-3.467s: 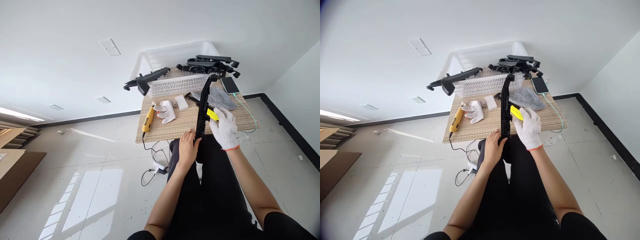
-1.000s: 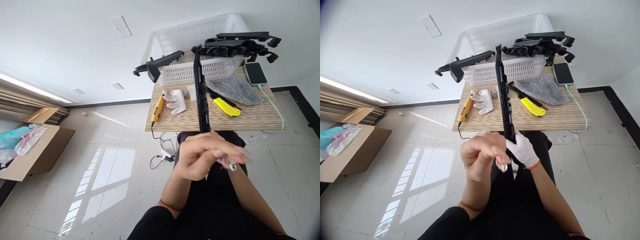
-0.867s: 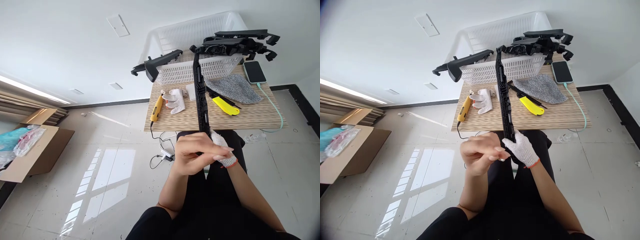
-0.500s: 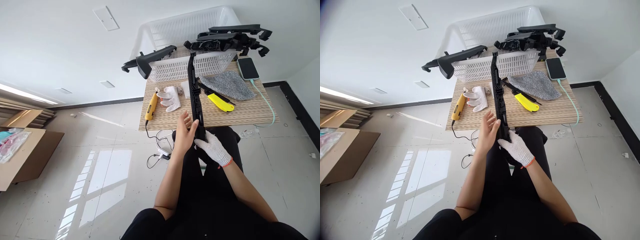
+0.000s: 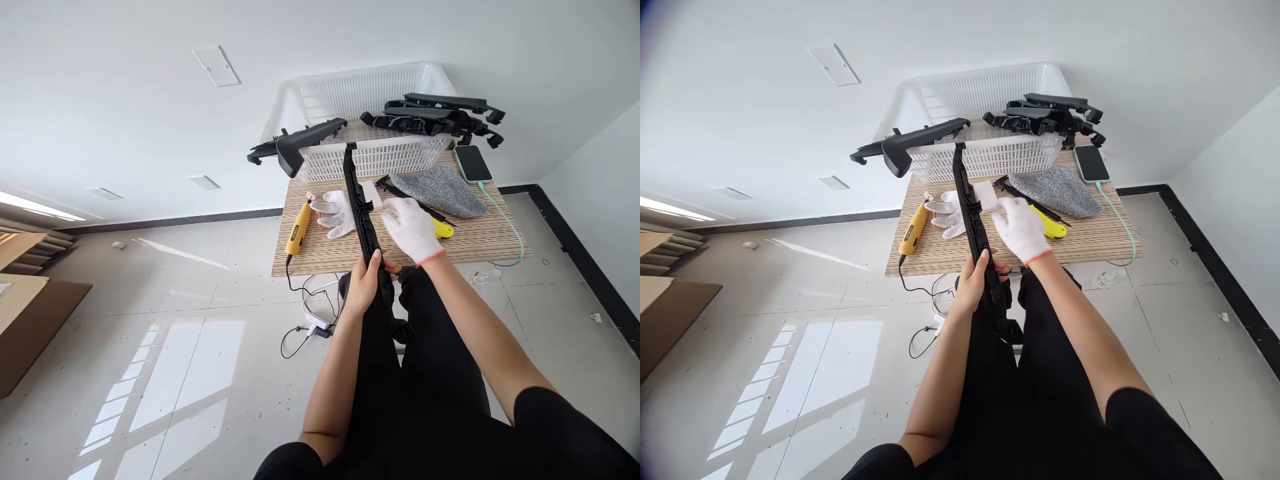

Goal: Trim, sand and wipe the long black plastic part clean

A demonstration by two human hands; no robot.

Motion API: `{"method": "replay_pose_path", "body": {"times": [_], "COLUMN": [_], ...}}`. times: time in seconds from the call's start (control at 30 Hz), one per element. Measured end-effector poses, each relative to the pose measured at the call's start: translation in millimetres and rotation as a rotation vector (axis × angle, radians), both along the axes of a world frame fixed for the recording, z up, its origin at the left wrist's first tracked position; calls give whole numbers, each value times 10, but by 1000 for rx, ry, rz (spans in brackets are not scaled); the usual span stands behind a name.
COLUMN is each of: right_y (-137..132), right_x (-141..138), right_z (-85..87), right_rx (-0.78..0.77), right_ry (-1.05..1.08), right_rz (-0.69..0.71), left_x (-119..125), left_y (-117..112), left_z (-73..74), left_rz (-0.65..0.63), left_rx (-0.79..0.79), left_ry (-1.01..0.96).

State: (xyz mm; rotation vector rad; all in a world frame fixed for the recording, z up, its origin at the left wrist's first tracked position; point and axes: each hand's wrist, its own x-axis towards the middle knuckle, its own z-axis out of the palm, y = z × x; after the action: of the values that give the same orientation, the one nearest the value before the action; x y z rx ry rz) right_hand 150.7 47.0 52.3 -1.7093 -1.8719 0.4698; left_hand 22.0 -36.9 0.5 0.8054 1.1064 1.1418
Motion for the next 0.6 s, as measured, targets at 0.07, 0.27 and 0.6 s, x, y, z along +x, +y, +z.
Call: {"method": "replay_pose_path", "body": {"times": [0.07, 0.27, 0.6], "right_y": [324, 539, -70], "right_x": [-237, -361, 186], "right_z": [-43, -189, -474], "right_rx": [-28, -44, 77], "right_ry": [-256, -251, 908], "right_rz": [32, -27, -181], "left_x": [15, -44, 138], "left_y": [-3, -35, 130], "left_z": [-9, 19, -22], "left_rz": [-6, -48, 22], "left_rx": [4, 78, 64], "left_ry": [-2, -24, -10]}}
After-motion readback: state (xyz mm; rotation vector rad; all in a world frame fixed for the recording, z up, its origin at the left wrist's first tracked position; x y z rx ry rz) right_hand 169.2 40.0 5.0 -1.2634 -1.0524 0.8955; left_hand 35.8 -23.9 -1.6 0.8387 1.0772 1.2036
